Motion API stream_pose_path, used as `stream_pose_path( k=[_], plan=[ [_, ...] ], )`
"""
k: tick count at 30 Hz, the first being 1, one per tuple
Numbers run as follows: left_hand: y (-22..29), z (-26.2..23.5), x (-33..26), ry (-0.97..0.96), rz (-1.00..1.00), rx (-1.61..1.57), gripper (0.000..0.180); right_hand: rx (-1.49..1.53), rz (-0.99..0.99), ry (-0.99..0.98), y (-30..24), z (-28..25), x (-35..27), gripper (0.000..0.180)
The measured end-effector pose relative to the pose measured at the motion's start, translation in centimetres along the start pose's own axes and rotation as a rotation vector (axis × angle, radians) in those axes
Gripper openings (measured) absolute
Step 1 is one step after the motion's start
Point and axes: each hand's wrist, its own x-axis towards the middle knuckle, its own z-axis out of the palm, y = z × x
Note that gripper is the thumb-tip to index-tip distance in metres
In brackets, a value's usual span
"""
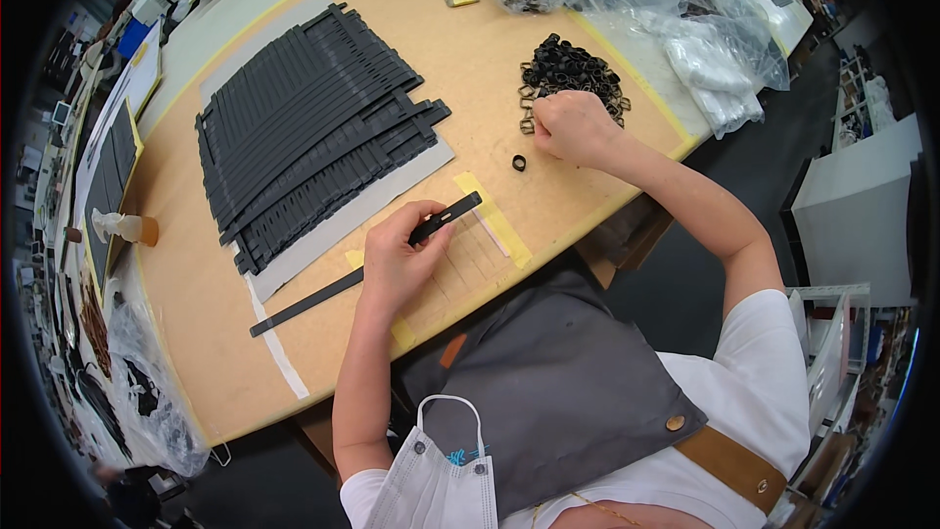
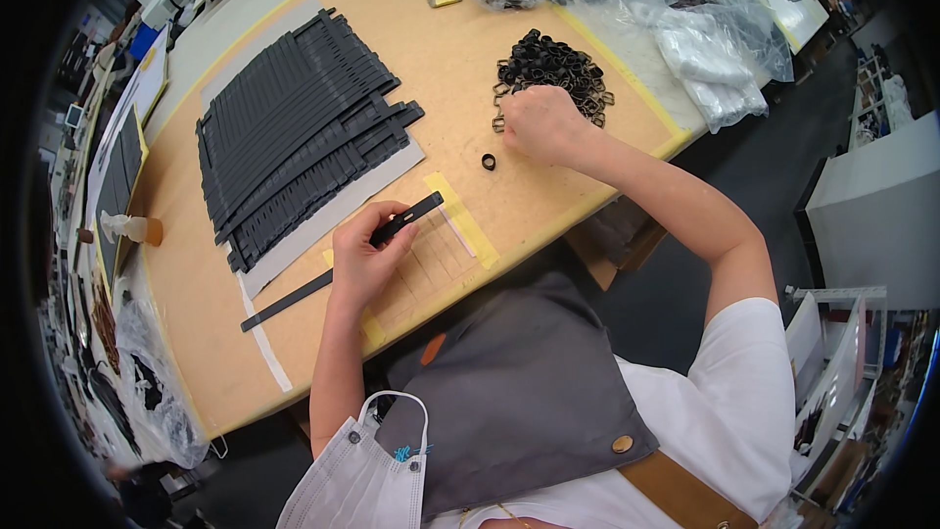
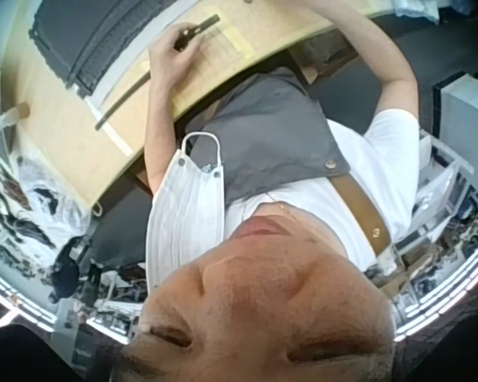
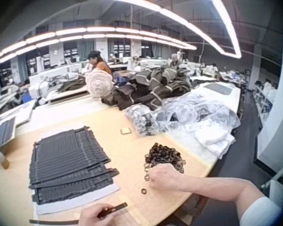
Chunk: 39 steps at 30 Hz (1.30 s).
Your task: The person assembles black belts by hand at a workbench. They pick up a belt strap and a metal buckle, attach the buckle to the strap, and then apply glue from a bottle to the connection point. The person repeats this process for multiple belts, stacking the finished items on the table.
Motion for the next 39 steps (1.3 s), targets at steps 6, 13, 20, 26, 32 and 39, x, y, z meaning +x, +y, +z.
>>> stream_pose_path(
  k=[6, 13, 20, 26, 32, 39],
  plan=[
    [-0.1, -0.3, 0.0, -0.025, -0.013, 0.028, 0.020, 0.706, 0.354, -0.558, -2.1, -3.9, -0.6, 0.017],
    [-0.2, 0.0, -0.1, -0.038, 0.006, 0.007, 0.020, 0.678, 0.235, -0.461, -2.8, -3.4, -1.8, 0.019],
    [-0.1, 0.2, 0.0, -0.053, 0.014, 0.020, 0.023, 0.508, 0.150, -0.218, -5.6, -2.9, -5.1, 0.017],
    [0.1, 0.3, -0.1, -0.057, 0.017, 0.016, 0.022, 0.513, 0.226, -0.104, -7.2, -1.5, -5.6, 0.012],
    [0.1, 0.2, -0.2, -0.093, 0.037, 0.008, 0.022, 0.777, 0.188, -0.301, -6.6, -1.7, -5.0, 0.011],
    [0.4, -0.3, -0.5, -0.163, 0.043, -0.025, 0.021, 1.238, 0.158, -0.669, -6.3, -2.2, -3.5, 0.011]
  ],
)
